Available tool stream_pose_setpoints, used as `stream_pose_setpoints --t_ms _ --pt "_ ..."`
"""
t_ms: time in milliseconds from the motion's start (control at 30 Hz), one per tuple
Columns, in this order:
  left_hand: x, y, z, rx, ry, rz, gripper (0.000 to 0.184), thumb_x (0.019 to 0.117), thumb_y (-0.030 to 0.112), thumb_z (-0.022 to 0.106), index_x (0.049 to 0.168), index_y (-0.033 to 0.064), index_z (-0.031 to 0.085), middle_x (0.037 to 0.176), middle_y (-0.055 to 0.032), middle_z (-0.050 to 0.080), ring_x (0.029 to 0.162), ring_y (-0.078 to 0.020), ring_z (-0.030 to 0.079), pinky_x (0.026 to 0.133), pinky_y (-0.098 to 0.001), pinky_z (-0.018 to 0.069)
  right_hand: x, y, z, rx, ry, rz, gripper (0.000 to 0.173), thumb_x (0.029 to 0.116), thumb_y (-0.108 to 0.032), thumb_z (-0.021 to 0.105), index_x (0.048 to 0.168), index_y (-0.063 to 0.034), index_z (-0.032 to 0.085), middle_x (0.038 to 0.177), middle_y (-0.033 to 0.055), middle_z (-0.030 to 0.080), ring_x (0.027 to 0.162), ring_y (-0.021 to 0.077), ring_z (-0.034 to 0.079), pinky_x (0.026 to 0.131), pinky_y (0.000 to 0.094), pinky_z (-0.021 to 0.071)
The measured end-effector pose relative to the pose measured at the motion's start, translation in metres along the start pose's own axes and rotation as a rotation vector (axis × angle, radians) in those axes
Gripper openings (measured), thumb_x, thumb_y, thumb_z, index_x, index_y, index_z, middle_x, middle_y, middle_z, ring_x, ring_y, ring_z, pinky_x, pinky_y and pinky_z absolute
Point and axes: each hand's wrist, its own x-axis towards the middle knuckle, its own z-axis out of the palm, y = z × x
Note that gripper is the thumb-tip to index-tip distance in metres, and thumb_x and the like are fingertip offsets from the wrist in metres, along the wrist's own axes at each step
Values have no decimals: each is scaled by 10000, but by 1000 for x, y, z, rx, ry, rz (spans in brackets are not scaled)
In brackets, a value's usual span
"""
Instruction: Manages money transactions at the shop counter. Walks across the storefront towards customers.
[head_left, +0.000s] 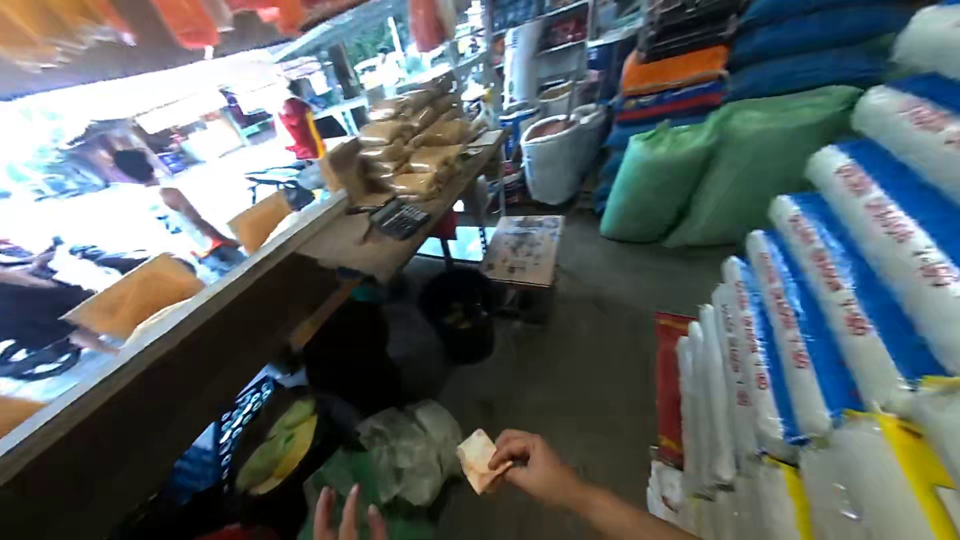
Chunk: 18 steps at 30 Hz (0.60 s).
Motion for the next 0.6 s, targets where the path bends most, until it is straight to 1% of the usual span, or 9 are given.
stream_pose_setpoints --t_ms 67,100,167,233,267,333,433,500,600 --pt "28 22 74 -131 -86 104 259 950 165 614 1087 -44 681 1397 -363 463 1411 -297 425 1174 -365 360 24 3 -62 -26 194 -56 128 799 55 724 906 8 777 1048 111 698 992 107 654 880 254 559" --pt "42 29 110 -182 -128 159 205 959 163 613 1081 17 689 1407 -312 474 1428 -252 409 1183 -351 347 37 7 -91 -46 295 -81 103 794 25 751 890 1 779 1127 127 679 1069 115 635 930 257 545" --pt "75 42 182 -259 -192 242 157 966 158 612 1068 90 710 1414 -254 503 1436 -233 407 1188 -364 342 59 22 -149 -95 475 -132 76 792 -70 797 848 -21 779 1345 176 601 1283 186 550 1054 303 495" --pt "113 61 265 -305 -254 266 161 981 193 591 1052 126 719 1385 -208 549 1408 -229 451 1174 -366 372 78 43 -210 -160 593 -151 104 808 -139 798 823 -40 769 1416 182 572 1342 211 527 1073 318 490" --pt "133 74 310 -345 -286 261 187 961 179 588 1019 93 744 1333 -227 598 1346 -265 520 1134 -391 420 85 54 -240 -175 624 -141 97 819 -111 773 837 -17 761 1383 179 606 1312 209 561 1060 323 503" --pt "176 113 401 -462 -412 215 214 916 105 593 979 16 776 1208 -213 689 1181 -274 652 1025 -389 529 96 70 -296 -143 671 -62 84 846 -4 705 907 50 729 1193 136 716 1141 148 673 991 302 551" --pt "236 210 527 -713 -732 120 216 938 1 562 1031 -51 749 1115 -173 732 1090 -232 699 985 -379 563 110 79 -376 -81 773 123 117 881 44 656 991 68 688 924 50 714 858 38 677 827 231 577" --pt "267 292 590 -858 -980 148 220 977 25 566 1102 -57 727 1153 -182 716 1132 -227 678 1025 -379 539 120 78 -427 -70 866 150 119 872 53 650 984 88 671 892 45 699 792 22 666 769 228 586" --pt "296 412 661 -992 -1442 316 305 1009 122 611 1248 -57 672 1211 -217 686 1115 -257 676 1011 -405 535 138 80 -507 -64 1019 124 128 881 52 650 1003 93 648 915 1 703 810 -16 664 781 211 585"
